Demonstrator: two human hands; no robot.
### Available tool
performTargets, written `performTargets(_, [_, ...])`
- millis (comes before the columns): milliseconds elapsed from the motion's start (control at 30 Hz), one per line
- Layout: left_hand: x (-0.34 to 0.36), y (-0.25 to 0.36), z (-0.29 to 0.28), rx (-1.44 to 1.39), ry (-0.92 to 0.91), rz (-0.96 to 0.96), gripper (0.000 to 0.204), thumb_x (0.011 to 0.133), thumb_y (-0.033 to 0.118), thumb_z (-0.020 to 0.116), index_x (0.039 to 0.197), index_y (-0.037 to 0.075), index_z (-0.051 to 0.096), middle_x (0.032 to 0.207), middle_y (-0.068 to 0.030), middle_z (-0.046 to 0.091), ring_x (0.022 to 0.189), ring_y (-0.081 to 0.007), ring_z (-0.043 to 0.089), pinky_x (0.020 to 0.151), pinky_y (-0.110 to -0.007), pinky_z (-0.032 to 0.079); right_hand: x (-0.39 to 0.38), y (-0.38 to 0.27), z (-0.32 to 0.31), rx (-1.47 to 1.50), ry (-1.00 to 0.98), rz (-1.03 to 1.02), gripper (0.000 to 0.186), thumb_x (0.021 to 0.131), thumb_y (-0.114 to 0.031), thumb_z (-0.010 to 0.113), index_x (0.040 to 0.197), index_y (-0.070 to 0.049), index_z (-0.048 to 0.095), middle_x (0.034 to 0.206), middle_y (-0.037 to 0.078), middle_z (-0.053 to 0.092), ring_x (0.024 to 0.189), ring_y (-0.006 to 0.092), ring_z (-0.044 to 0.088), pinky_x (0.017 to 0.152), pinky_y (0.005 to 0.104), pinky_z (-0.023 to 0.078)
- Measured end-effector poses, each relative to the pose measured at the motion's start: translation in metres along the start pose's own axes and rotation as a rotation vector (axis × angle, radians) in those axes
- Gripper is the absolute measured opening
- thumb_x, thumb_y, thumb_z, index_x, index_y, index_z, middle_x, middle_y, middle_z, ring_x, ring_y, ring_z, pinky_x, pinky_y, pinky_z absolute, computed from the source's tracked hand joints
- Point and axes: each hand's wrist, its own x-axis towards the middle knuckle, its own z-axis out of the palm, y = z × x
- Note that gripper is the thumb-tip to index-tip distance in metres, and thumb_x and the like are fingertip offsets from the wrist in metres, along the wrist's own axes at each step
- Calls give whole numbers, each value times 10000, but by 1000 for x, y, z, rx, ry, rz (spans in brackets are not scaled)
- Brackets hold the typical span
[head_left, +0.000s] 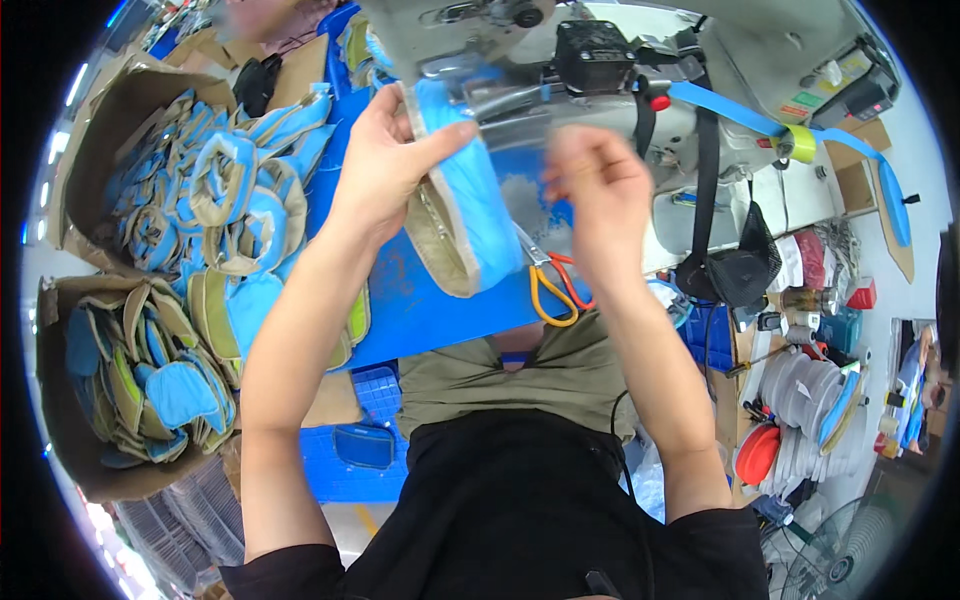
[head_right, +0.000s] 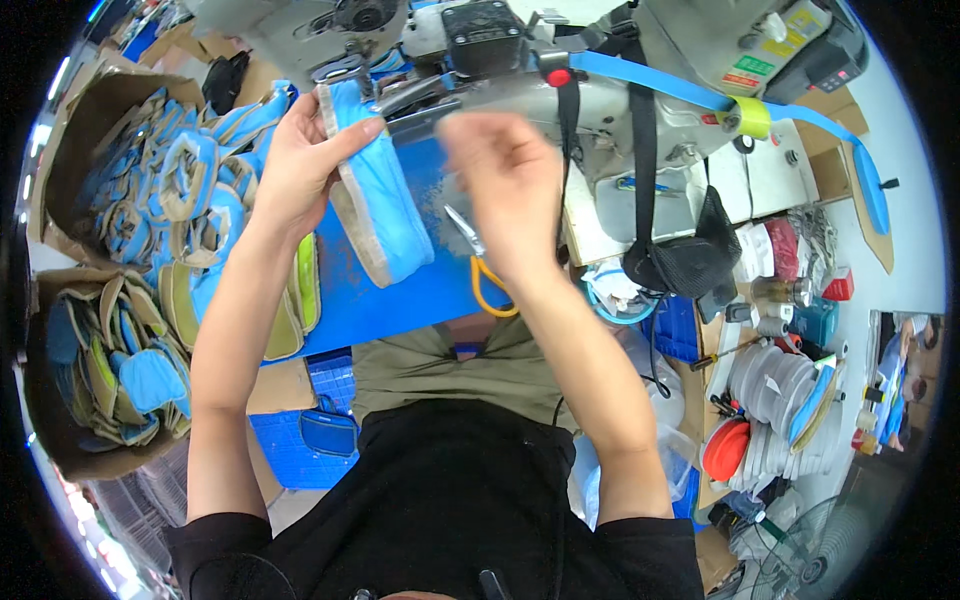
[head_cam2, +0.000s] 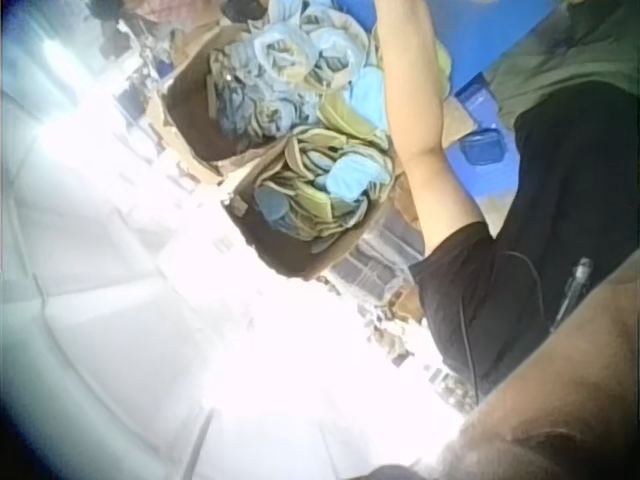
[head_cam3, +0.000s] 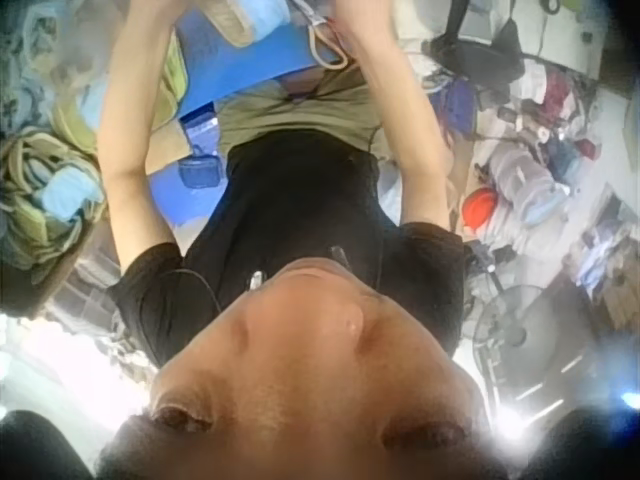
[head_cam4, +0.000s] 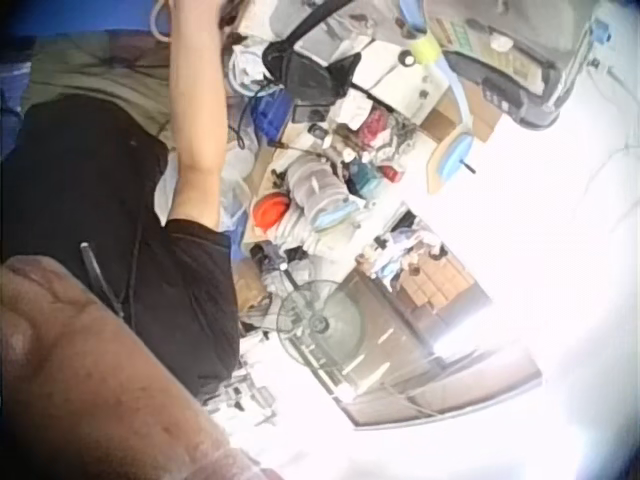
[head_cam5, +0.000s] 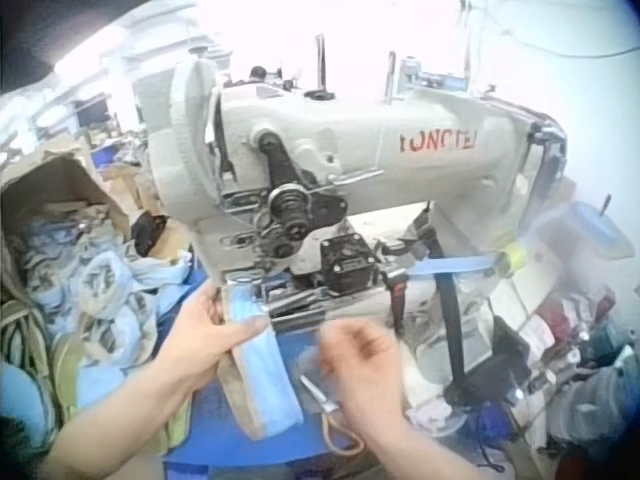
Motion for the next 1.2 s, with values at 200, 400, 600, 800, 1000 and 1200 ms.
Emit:
performTargets(200, [-8,6,-9,24,-15,-73,453,925,105,752,1308,37,521,1081,-64,722,921,-134,726,794,-290,609,-2,14,36,27,-236,186,315,923,-141,790,1158,52,709,977,105,748,847,121,697,761,260,567])
performTargets(400, [-6,4,-8,-12,-3,-68,383,908,103,716,1245,30,549,1027,-58,730,859,-124,717,642,-244,580,-7,22,37,297,-218,325,329,937,-121,768,1203,54,686,1032,121,748,878,131,709,769,270,576])
performTargets(600, [-4,10,-11,-27,-18,-113,355,941,78,677,1261,15,538,1070,-74,708,903,-142,725,786,-289,612,-8,20,35,410,-233,441,352,944,-121,759,1234,58,671,1050,123,750,880,140,718,777,275,588])
performTargets(800, [2,9,-8,-87,16,-74,408,920,89,672,1293,6,528,1061,-79,706,879,-154,714,655,-290,606,-7,13,39,507,-230,494,341,969,-103,720,1265,57,661,1095,119,748,910,140,722,802,282,602])
performTargets(1000, [10,8,-14,-59,19,-101,469,899,90,682,1326,-8,514,1084,-90,697,917,-181,711,670,-323,614,-6,19,39,525,-244,459,323,985,-89,693,1271,58,662,1121,117,742,944,140,718,818,284,602])
performTargets(1200, [2,13,-10,-49,31,-84,561,875,74,688,1382,-23,469,1093,-106,692,917,-190,707,657,-332,612,-9,20,42,504,-218,440,321,992,-93,684,1275,57,658,1128,115,741,944,136,715,819,286,599])
